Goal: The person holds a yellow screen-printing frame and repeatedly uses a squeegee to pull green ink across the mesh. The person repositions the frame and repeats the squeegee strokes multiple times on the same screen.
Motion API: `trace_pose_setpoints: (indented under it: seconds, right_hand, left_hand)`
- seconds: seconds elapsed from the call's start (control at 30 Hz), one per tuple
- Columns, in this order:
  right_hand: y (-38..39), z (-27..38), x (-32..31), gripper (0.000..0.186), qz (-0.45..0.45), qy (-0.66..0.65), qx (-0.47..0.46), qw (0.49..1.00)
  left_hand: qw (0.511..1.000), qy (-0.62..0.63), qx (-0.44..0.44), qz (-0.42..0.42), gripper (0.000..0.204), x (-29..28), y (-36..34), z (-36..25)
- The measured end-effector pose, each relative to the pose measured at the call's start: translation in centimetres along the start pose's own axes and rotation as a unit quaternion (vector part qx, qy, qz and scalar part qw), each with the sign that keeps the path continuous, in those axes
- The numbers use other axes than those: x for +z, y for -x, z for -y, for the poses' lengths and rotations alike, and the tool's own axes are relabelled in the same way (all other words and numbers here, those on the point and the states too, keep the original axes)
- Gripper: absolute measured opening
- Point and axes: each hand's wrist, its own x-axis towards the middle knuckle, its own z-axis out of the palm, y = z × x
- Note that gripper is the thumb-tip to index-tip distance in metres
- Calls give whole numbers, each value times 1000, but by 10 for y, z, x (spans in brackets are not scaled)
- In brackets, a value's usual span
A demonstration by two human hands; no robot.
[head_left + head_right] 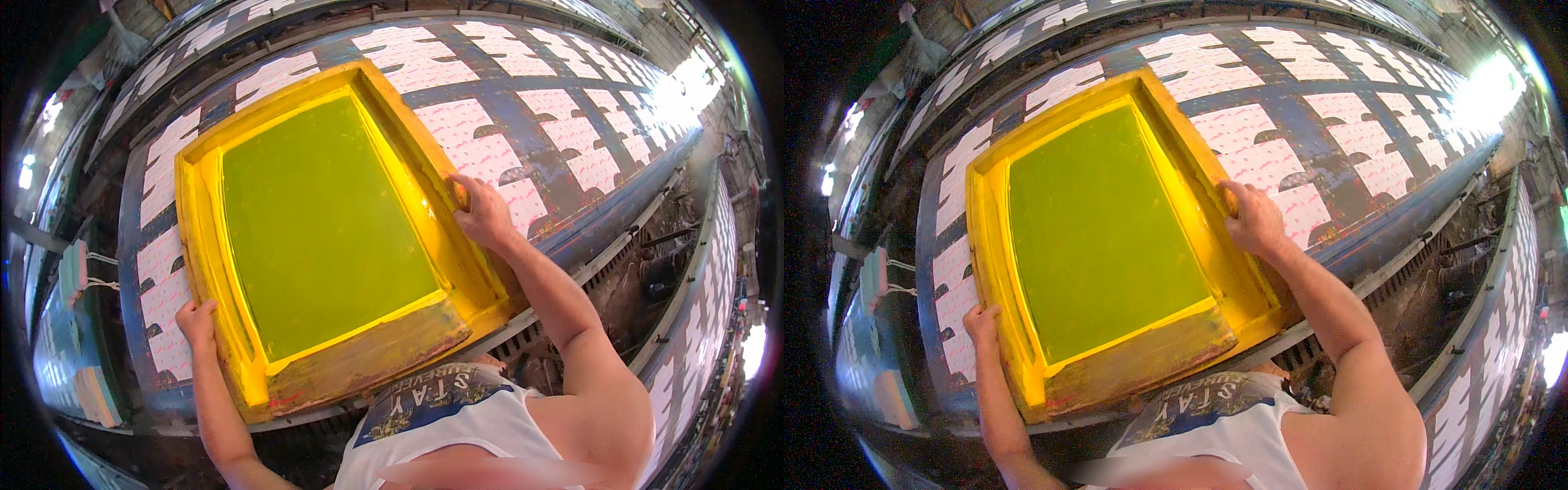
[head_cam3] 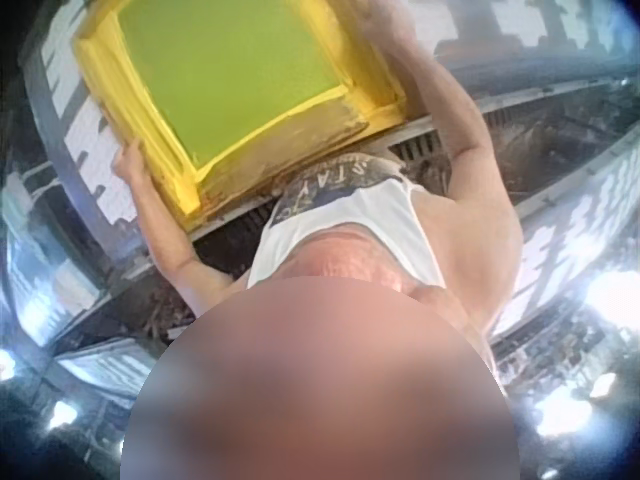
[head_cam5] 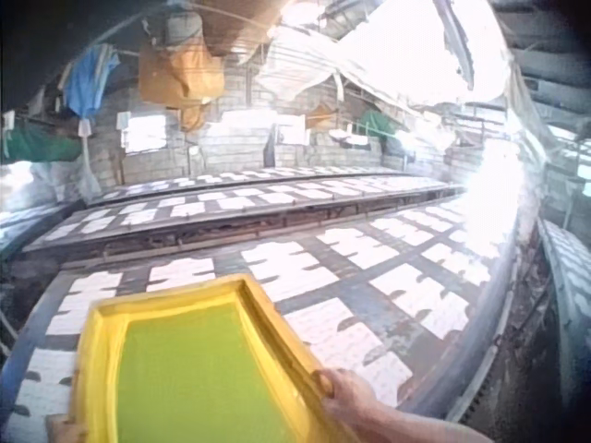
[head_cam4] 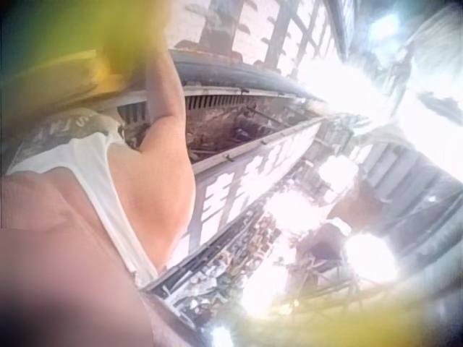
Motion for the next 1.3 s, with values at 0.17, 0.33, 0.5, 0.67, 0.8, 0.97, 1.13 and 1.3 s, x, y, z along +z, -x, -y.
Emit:
trace_pose_setpoints:
  seconds: [0.17,0.33,0.5,0.67,0.8,0.97,1.13,1.3]
  right_hand:
    - [-13,-81,-35,70,-29,-15,5,999]
    - [-20,-176,-69,72,-61,-17,22,998]
    - [-21,-261,-99,70,-62,-53,73,994]
    - [-32,-330,-120,74,-56,-115,68,989]
    - [-33,-350,-135,73,-41,-115,76,990]
    - [-32,-354,-146,73,-35,-108,74,991]
    - [-35,-369,-141,73,-37,-140,55,988]
    - [-37,-380,-137,74,-36,-109,37,993]
  left_hand:
    - [999,29,18,-22,22,72,34,-39]
    - [999,29,30,-30,25,145,87,-97]
    - [997,31,69,-31,26,217,124,-137]
    - [993,-36,89,-72,30,270,152,-161]
    - [988,-72,108,-87,32,286,178,-174]
    - [991,-74,84,-67,31,292,189,-184]
    - [991,-99,67,-56,36,296,191,-190]
    - [989,-110,69,-65,37,299,192,-188]
